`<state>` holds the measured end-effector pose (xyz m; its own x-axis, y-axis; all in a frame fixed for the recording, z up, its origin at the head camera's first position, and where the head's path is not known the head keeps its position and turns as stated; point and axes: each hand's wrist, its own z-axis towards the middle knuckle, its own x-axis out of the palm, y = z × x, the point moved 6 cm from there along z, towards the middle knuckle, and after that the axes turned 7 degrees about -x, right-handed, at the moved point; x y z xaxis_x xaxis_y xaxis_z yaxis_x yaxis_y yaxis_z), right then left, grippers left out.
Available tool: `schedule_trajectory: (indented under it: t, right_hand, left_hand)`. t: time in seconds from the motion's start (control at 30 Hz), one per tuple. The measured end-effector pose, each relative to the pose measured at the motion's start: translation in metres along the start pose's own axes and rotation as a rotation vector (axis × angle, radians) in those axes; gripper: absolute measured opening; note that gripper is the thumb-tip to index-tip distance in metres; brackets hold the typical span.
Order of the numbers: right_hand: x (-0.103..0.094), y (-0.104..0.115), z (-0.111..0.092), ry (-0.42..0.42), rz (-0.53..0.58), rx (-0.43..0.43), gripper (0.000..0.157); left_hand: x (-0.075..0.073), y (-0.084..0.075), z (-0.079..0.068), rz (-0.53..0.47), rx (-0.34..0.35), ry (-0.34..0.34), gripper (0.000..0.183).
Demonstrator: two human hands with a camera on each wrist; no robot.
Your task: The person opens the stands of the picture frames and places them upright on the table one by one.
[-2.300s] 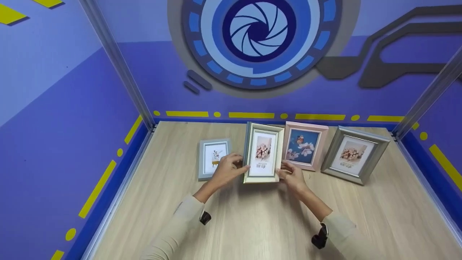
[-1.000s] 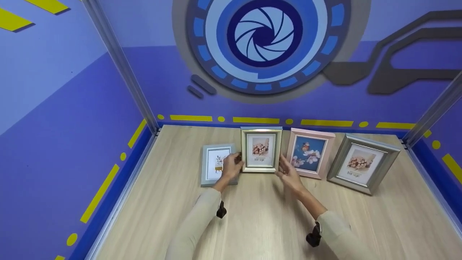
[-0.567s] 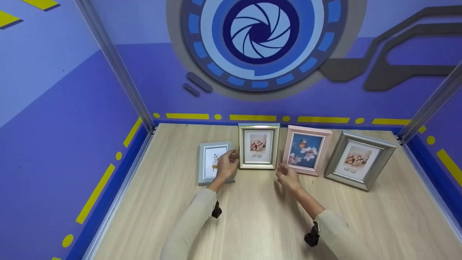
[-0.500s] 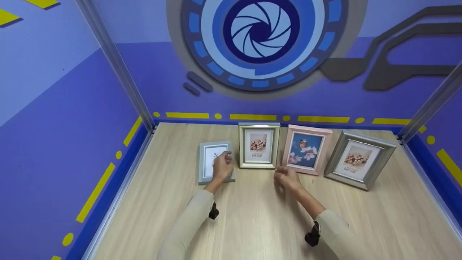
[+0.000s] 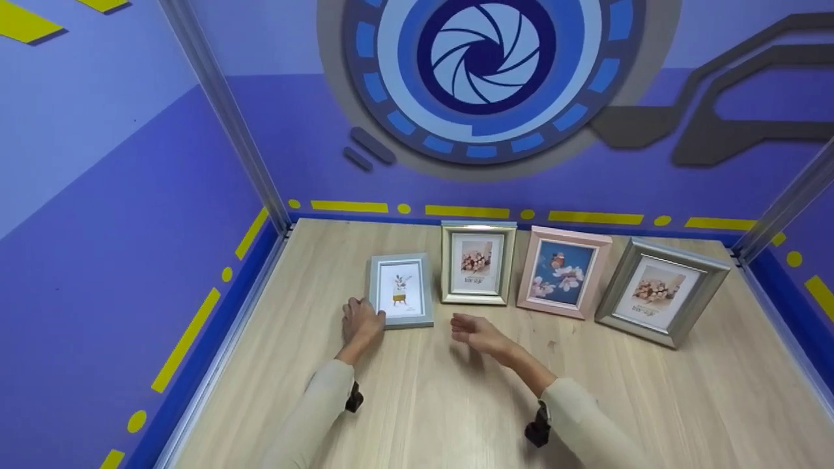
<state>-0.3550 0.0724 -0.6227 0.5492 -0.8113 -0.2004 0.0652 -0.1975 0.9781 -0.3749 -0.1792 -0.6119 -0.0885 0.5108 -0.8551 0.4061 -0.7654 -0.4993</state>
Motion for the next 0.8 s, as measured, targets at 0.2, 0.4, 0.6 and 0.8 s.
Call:
schedule_trajectory:
  t: [0.2,0.4,0.6,0.8]
  right_hand:
    - [0.030,0.008,0.017,0.067,0.053,-0.026,0.067]
    - [0.042,0.015,0.023,0.109,0.162,-0.059,0.065]
    - [0.040,0.014,0.019,0.026,0.163,-0.032,0.066]
    - [0.030,0.011,0.011,-0.112,0.123,0.067,0.065]
  left_hand:
    - [-0.004,-0.002,-0.002,-0.075,-0.021,0.050,0.031]
    - [-0.006,-0.004,-0.002,-0.075,-0.060,0.070,0.031]
    - [-0.005,0.005,-0.012,-0.222,-0.082,0.163,0.048]
    - [-0.002,0.027,-0.020,-0.453,-0.213,0.475,0.068]
